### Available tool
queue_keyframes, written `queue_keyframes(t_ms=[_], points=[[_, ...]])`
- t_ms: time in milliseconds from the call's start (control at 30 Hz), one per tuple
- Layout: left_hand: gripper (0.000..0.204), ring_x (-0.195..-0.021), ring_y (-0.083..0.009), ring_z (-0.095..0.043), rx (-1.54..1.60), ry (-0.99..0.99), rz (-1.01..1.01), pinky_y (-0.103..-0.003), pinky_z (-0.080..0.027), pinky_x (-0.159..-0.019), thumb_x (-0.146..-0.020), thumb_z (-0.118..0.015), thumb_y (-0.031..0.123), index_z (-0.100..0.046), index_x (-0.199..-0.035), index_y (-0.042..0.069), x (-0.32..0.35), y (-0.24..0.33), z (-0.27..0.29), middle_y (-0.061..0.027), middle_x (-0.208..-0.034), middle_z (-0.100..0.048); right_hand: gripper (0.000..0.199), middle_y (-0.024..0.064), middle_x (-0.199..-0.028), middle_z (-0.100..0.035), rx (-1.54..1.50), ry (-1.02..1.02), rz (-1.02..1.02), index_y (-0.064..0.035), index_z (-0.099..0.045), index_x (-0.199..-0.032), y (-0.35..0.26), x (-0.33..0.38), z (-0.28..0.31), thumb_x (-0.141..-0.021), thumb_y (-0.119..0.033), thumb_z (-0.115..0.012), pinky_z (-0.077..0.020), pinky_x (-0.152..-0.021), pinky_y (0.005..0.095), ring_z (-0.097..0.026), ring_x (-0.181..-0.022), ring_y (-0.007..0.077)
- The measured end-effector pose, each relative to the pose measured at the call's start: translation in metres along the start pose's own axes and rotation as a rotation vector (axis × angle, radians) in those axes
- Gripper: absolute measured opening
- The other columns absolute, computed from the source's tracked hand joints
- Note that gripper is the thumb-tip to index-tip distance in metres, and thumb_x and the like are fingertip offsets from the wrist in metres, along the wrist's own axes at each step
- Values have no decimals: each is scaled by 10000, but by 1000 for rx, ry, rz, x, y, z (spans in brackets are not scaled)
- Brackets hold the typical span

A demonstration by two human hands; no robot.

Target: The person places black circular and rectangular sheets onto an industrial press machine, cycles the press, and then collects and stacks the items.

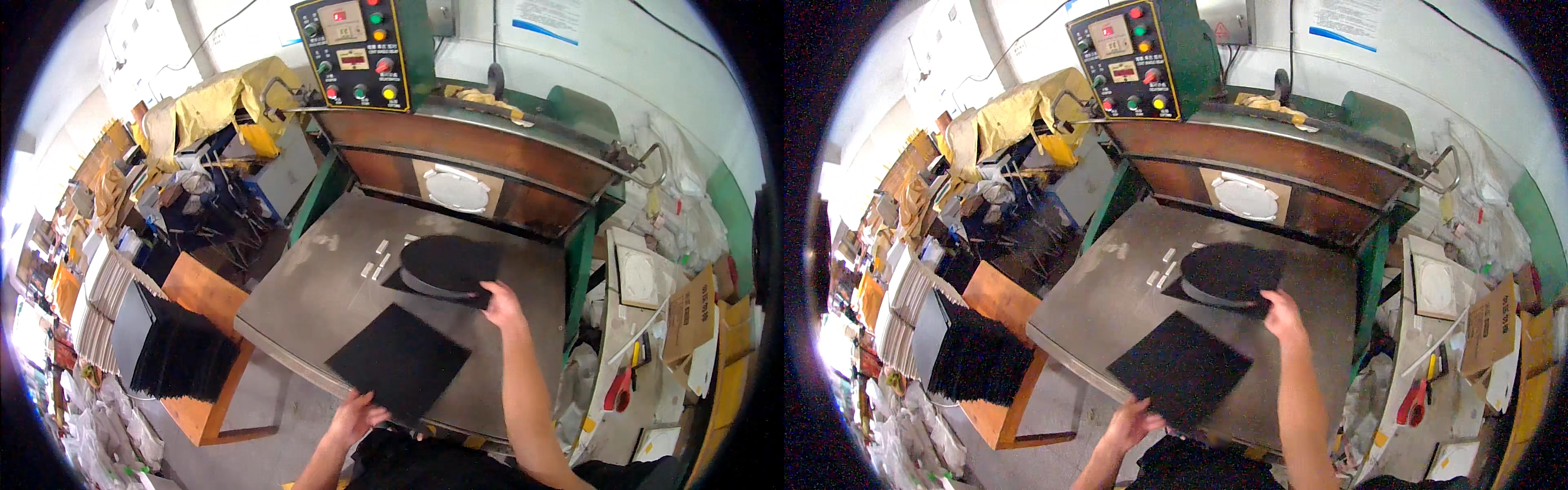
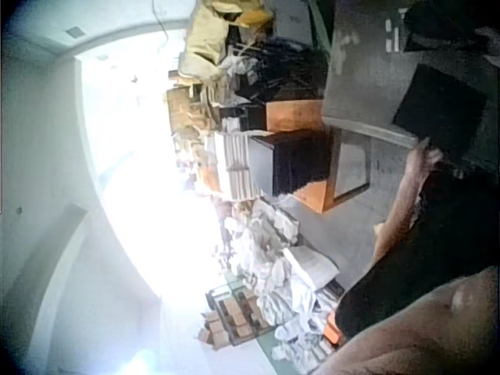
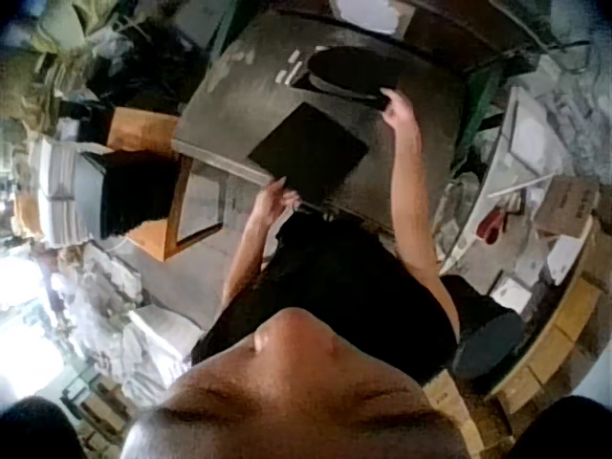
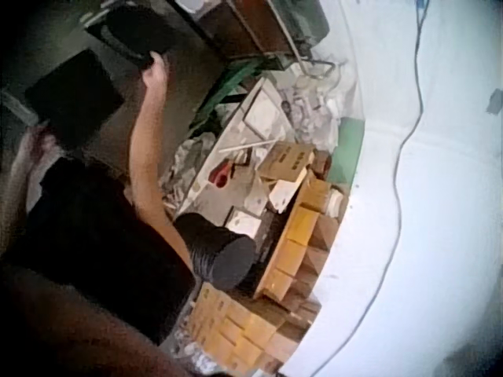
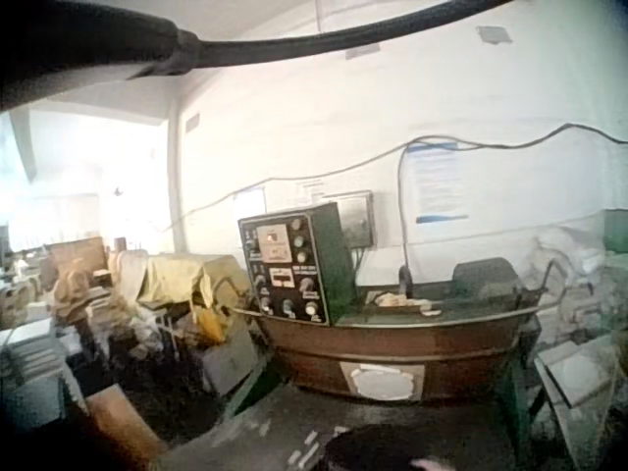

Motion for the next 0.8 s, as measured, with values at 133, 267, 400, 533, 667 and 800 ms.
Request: queue_keyframes(t_ms=[133,267,400,533,667,800], points=[[311,-907,-358,-660,-308,-62,-80,-508,-575,-830,-978,-467,102,-375,-1231,-54,-121,1,-59,-246,-1111,-561,415,94,-1299,-550,-21,136,249,-30,-494,-1314,-67,126,42,-909,-67,-580,-454,-959,415,-550,-1136,270],[323,-942,-395,-641,-543,-172,-348,-521,-550,-882,-971,-456,97,-365,-1223,-81,-222,19,-93,-277,-1151,-530,501,98,-1300,-539,121,423,376,-58,-471,-1347,-82,251,114,-880,-174,-611,-452,-959,427,-549,-1137,266],[372,-1070,-380,-590,76,189,54,-519,-518,-922,-948,-498,123,-383,-1244,-70,-225,7,-86,-237,-1180,-539,498,110,-1306,-553,51,610,413,-55,-463,-1357,-52,358,152,-890,-145,-612,-444,-1009,438,-543,-1187,286],[517,-1271,-353,-450,-698,167,-456,-511,-424,-1004,-855,-625,179,-441,-1294,-23,-192,35,-103,-207,-1286,-524,467,104,-1251,-575,-44,789,476,-42,-485,-1336,-20,424,178,-892,-119,-606,-498,-881,399,-582,-1060,244],[597,-1347,-345,-381,-1717,137,-1154,-534,-261,-1118,-760,-702,235,-513,-1294,46,-190,14,-240,-181,-1345,-505,522,136,-1261,-569,186,993,395,10,-494,-1345,-48,451,111,-847,-77,-623,-454,-951,395,-549,-1114,282],[569,-1371,-358,-341,-1989,160,-992,-579,-184,-1140,-785,-675,251,-523,-1299,60,-250,-4,-255,-169,-1386,-478,551,146,-1231,-590,308,1001,382,26,-496,-1347,-52,475,108,-826,-103,-624,-441,-966,389,-558,-1112,289]])
Point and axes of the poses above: each hand's wrist, its own x-axis away from the middle knuckle, its own z-axis out of the back of the hand, y = z × x, the point moved 10 cm from there along -x, towards the middle knuckle
